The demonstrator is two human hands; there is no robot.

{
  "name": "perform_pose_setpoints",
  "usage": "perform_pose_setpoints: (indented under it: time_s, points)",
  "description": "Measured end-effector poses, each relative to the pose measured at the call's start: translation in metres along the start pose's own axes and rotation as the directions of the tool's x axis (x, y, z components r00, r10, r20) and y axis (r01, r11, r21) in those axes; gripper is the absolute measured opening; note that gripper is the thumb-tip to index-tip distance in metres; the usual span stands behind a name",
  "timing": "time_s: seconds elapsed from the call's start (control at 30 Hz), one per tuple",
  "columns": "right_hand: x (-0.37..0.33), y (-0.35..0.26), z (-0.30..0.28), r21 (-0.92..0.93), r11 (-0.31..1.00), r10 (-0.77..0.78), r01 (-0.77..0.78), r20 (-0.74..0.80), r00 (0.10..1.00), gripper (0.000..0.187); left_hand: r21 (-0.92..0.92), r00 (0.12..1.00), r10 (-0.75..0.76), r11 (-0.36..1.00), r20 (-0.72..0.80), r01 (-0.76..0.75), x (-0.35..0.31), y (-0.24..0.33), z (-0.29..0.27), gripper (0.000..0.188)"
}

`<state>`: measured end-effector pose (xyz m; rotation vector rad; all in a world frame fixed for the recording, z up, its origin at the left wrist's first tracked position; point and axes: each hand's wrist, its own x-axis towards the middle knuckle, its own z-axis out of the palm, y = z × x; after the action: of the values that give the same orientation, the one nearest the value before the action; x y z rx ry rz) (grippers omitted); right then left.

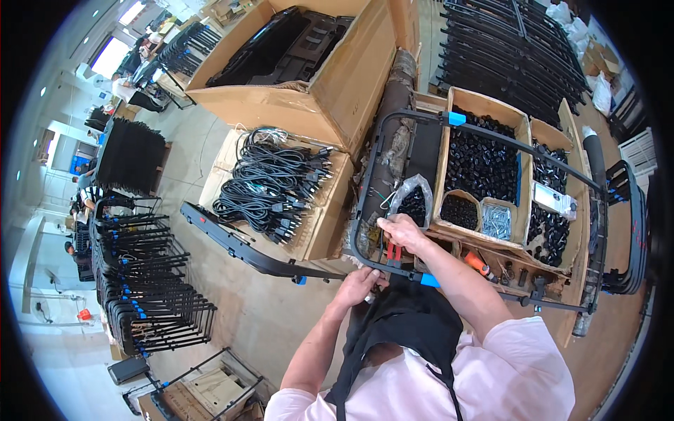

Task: The person assembles a black electronic device by attaching a metal frame and securing a plastic housing. They use a pneumatic screwdriver to fasten screws and handle various components including cables and small parts from nearby boxes.

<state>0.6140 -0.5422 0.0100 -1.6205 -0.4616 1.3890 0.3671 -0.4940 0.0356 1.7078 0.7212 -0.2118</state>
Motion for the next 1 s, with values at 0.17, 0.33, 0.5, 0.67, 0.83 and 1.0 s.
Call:
perform_pose_setpoints:
  time_s: [0.17, 0.33, 0.5, 0.67, 0.83, 1.0]
  points:
    - [0.005, -0.020, 0.037, -0.476, 0.830, -0.421, 0.292, -0.189, 0.887, 0.041, 0.025, 0.996, 0.077, 0.997, 0.052, -0.078, -0.010, -0.013, 0.002, 0.033]
    - [0.013, -0.020, 0.040, -0.529, 0.811, -0.411, 0.252, -0.207, 0.888, 0.043, 0.374, 0.961, 0.277, 0.889, 0.015, -0.262, -0.005, -0.017, -0.007, 0.030]
    - [0.016, -0.016, 0.043, -0.551, 0.805, -0.404, 0.222, -0.234, 0.884, 0.044, 0.542, 0.949, 0.265, 0.779, 0.171, -0.315, -0.009, -0.022, -0.018, 0.028]
    - [0.013, -0.027, 0.043, -0.536, 0.817, -0.393, 0.213, -0.249, 0.885, 0.044, -0.166, 0.959, 0.158, 0.979, 0.235, -0.120, -0.010, -0.035, -0.022, 0.033]
    - [0.019, -0.036, 0.037, -0.569, 0.803, -0.343, 0.177, -0.199, 0.918, 0.044, -0.817, 0.945, 0.099, 0.536, 0.312, 0.214, -0.017, -0.024, 0.006, 0.034]
    - [0.015, -0.039, 0.040, -0.570, 0.804, -0.318, 0.169, -0.174, 0.932, 0.045, -0.866, 0.998, -0.022, 0.496, 0.061, 0.064, -0.009, -0.027, 0.032, 0.026]
